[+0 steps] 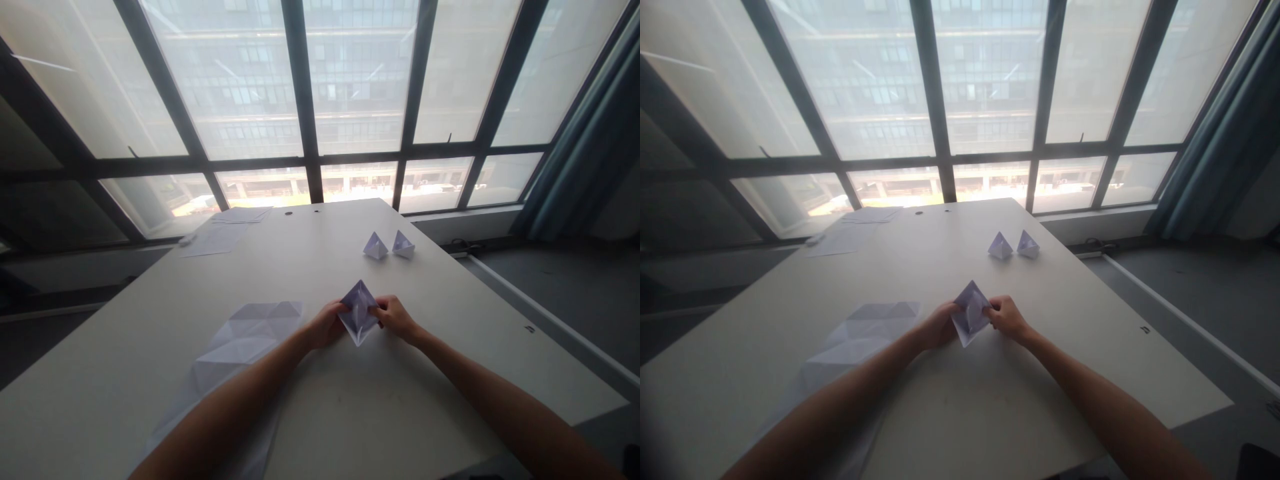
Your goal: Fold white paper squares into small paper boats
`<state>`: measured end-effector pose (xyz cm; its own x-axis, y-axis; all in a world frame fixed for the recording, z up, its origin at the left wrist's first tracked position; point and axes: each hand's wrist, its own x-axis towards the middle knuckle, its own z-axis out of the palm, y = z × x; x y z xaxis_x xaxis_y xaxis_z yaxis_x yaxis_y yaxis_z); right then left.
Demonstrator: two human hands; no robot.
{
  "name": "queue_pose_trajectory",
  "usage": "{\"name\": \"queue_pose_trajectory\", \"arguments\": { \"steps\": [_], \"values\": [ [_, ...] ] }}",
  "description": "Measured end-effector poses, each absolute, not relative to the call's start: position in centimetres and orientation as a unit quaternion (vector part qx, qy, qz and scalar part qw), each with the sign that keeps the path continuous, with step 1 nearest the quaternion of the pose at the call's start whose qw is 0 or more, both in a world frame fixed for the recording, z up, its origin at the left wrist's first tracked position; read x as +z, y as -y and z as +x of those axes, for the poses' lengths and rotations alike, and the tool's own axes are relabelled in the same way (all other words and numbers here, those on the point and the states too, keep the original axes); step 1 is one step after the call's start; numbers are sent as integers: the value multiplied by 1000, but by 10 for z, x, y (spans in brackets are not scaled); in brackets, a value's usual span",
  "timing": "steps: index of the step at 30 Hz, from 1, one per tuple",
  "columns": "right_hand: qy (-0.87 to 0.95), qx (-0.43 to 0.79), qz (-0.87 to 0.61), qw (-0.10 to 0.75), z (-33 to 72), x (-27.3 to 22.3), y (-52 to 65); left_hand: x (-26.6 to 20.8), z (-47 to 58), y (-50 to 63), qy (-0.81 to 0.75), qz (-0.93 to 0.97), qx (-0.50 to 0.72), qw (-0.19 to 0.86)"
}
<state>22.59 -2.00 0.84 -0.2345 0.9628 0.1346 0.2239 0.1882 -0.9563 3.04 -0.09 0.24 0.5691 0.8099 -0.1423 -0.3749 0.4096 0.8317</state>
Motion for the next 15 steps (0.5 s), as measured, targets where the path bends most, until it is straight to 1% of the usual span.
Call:
{"name": "queue_pose_trajectory", "arguments": {
  "steps": [15],
  "values": [
    [641,442,-473,413,229,9,19,7,32,2,-281,399,384,784]
  ]
}}
